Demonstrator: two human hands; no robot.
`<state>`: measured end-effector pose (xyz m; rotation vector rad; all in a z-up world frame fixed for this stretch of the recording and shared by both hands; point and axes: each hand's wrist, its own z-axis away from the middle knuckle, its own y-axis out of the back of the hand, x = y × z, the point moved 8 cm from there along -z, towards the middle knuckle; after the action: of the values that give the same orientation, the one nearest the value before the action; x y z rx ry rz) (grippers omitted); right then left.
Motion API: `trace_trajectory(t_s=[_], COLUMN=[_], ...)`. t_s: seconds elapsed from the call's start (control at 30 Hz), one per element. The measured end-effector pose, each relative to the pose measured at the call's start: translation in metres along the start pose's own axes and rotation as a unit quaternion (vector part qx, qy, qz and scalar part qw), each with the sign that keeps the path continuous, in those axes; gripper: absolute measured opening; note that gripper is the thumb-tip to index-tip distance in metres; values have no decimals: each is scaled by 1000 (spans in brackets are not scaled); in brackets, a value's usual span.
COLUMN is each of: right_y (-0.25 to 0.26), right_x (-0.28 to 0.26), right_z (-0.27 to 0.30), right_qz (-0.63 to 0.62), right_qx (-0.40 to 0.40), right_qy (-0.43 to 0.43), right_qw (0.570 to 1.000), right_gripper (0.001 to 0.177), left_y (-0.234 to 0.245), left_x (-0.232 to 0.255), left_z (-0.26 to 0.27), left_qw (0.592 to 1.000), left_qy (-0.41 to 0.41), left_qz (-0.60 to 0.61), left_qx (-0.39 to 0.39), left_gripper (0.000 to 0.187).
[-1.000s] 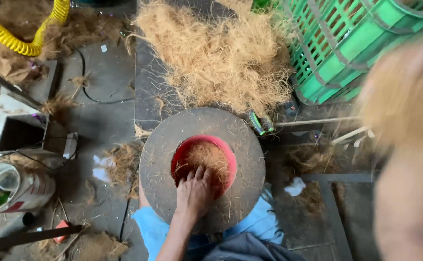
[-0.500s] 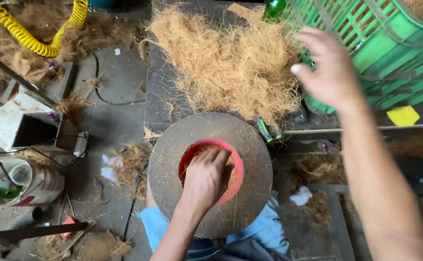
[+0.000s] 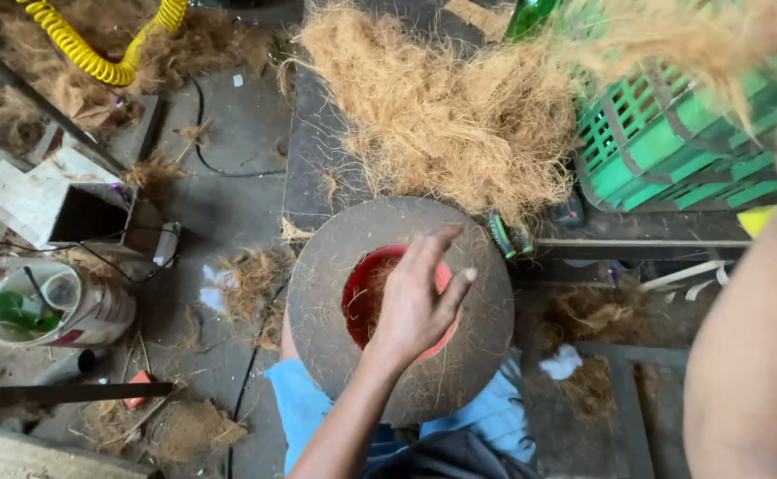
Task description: The person repeatedly pulls clumps of coconut fiber from a pile on a table, separates the strands by hand, and places them into a red bowl. The person continues this process throughout the clip, handling the fiber by hand without using tools.
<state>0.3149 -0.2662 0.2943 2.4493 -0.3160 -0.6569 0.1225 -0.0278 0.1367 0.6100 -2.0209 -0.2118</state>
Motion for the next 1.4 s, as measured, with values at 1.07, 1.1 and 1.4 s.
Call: trace_trajectory(t_s=[1.07, 1.1, 1.4], right_y=[-273, -277, -272], right_x=[-138, -141, -121], right_z=[222, 231, 246], right_qz=[-171, -171, -137], right_qx=[-196, -196, -172], right_qy=[-261, -260, -253], right_qw=[930, 930, 942], right_gripper=[37, 37, 16], left_y=[1, -1, -23], left_x=[-47, -49, -107], left_z=[118, 120, 153], left_qw=[686, 686, 757], left_qy=[506, 506, 368], left_qz=[467, 468, 463], left_qx=[234, 234, 279], left_gripper=[70, 70, 26])
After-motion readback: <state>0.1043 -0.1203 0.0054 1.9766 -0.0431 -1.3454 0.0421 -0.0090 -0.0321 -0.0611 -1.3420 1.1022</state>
